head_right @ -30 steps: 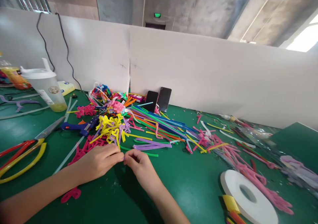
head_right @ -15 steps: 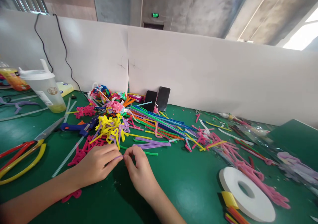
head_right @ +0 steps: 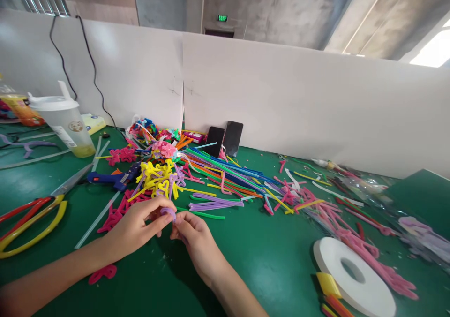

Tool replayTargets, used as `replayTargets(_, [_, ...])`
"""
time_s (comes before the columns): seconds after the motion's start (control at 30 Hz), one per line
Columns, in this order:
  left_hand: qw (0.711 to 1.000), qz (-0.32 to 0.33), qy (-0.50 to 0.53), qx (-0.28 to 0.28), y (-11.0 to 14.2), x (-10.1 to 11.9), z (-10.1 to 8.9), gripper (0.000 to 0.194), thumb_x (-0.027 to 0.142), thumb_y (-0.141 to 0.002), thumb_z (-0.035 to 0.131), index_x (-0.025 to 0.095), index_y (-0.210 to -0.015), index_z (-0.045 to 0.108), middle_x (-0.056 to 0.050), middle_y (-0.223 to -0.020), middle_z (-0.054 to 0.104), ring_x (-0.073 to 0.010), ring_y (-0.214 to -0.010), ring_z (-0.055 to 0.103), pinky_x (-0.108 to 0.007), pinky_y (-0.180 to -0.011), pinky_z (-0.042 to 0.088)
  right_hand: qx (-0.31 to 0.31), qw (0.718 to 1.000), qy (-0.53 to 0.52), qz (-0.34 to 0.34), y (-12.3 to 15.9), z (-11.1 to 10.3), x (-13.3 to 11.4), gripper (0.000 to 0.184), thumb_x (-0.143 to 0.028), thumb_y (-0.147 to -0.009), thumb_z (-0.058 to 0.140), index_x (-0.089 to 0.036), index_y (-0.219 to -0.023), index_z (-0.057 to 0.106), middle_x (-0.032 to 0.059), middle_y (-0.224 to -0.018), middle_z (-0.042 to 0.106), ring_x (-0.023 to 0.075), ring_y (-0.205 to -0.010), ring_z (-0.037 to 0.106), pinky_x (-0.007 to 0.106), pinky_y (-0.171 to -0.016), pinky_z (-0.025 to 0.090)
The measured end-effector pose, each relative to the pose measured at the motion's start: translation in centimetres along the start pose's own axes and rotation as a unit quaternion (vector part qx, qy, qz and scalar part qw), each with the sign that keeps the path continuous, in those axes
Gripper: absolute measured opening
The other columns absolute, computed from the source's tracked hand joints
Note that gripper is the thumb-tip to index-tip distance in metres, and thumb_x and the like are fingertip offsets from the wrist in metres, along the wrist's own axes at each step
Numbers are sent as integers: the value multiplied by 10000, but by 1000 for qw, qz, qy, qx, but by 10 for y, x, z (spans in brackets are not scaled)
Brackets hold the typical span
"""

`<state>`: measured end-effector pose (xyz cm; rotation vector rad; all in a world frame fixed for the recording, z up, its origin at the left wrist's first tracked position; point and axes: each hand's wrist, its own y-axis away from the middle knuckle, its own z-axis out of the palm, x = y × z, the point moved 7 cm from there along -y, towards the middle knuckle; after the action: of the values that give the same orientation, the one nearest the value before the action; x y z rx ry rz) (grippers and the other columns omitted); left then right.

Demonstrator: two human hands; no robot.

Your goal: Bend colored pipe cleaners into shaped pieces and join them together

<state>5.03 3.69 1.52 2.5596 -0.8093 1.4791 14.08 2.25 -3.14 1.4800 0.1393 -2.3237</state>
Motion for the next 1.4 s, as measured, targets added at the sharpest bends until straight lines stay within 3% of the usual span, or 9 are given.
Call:
replayTargets(0.2, [999, 24, -22, -24, 0, 3, 2, 112, 206, -836, 372, 193, -802, 478, 23, -714, 530, -81, -580, 508, -172, -520, 403, -60, 995, -67, 42, 1, 8, 5, 189, -322, -735, 564, -133, -722, 561, 14, -682, 503, 106, -647, 452, 262, -685, 352])
replayTargets(0.33, [999, 25, 10, -47, 0, 2, 6, 111, 203, -831, 362, 191, -808, 471, 17, -707, 527, -85, -555, 515, -188, -512, 421, -63, 996, -44, 41, 0, 7, 7, 198, -328, -718, 574, -132, -717, 551, 11, -658, 496, 109, -644, 456, 256, -682, 353])
replayTargets(0.53, [994, -51, 83, -52, 1, -6, 10, 108, 224, -817, 380, 179, -748, 450, 53, -648, 452, -59, -443, 524, -166, -420, 376, -8, 986, 164, -1, 1, -1, 1, 256, -404, -759, 505, -149, -732, 519, -30, -609, 437, 63, -482, 310, 191, -448, 253])
replayTargets(0.73, [986, -89, 132, -43, 2, -16, 16, 128, 256, -825, 372, 175, -745, 430, 62, -645, 406, -55, -411, 516, -170, -402, 380, 30, 943, 319, -87, 4, 1, -12, 185, -342, -804, 441, -170, -760, 493, 2, -720, 497, 118, -664, 431, 234, -608, 344])
replayTargets(0.87, [978, -105, 180, -8, 1, -20, 17, 107, 278, -818, 394, 180, -837, 432, 52, -670, 423, -66, -453, 517, -189, -427, 438, 106, 912, 374, -131, 6, -5, -16, 168, -319, -804, 437, -183, -711, 470, 5, -720, 487, 133, -688, 433, 238, -622, 342])
replayTargets(0.97, [971, -90, 222, 16, 0, -18, 13, 156, 276, -822, 403, 188, -949, 387, 41, -675, 467, -82, -505, 528, -215, -483, 479, 114, 935, 313, -120, 6, -6, -14, 186, -338, -804, 436, -185, -703, 471, -11, -672, 469, 116, -618, 417, 224, -567, 333])
replayTargets(1.1, [975, -76, 207, 26, 1, -14, 6, 113, 286, -829, 402, 180, -867, 400, 42, -620, 478, -87, -502, 522, -209, -472, 478, 46, 976, 207, -50, 2, -1, -7, 218, -367, -770, 492, -166, -687, 495, -26, -619, 462, 88, -545, 388, 211, -513, 306])
replayTargets(1.27, [983, -84, 161, 22, 2, -19, 8, 110, 285, -816, 421, 178, -794, 430, 42, -607, 476, -85, -482, 514, -182, -412, 451, 46, 984, 171, -26, -3, -10, -7, 261, -412, -736, 529, -158, -690, 491, -49, -545, 408, 65, -470, 333, 200, -433, 251])
replayTargets(1.4, [987, -85, 133, 14, 3, -22, 15, 113, 283, -818, 414, 176, -804, 449, 34, -633, 499, -95, -503, 540, -199, -458, 458, 34, 986, 164, 0, -4, -13, -1, 255, -414, -738, 525, -163, -712, 486, -57, -529, 399, 58, -443, 314, 195, -404, 217])
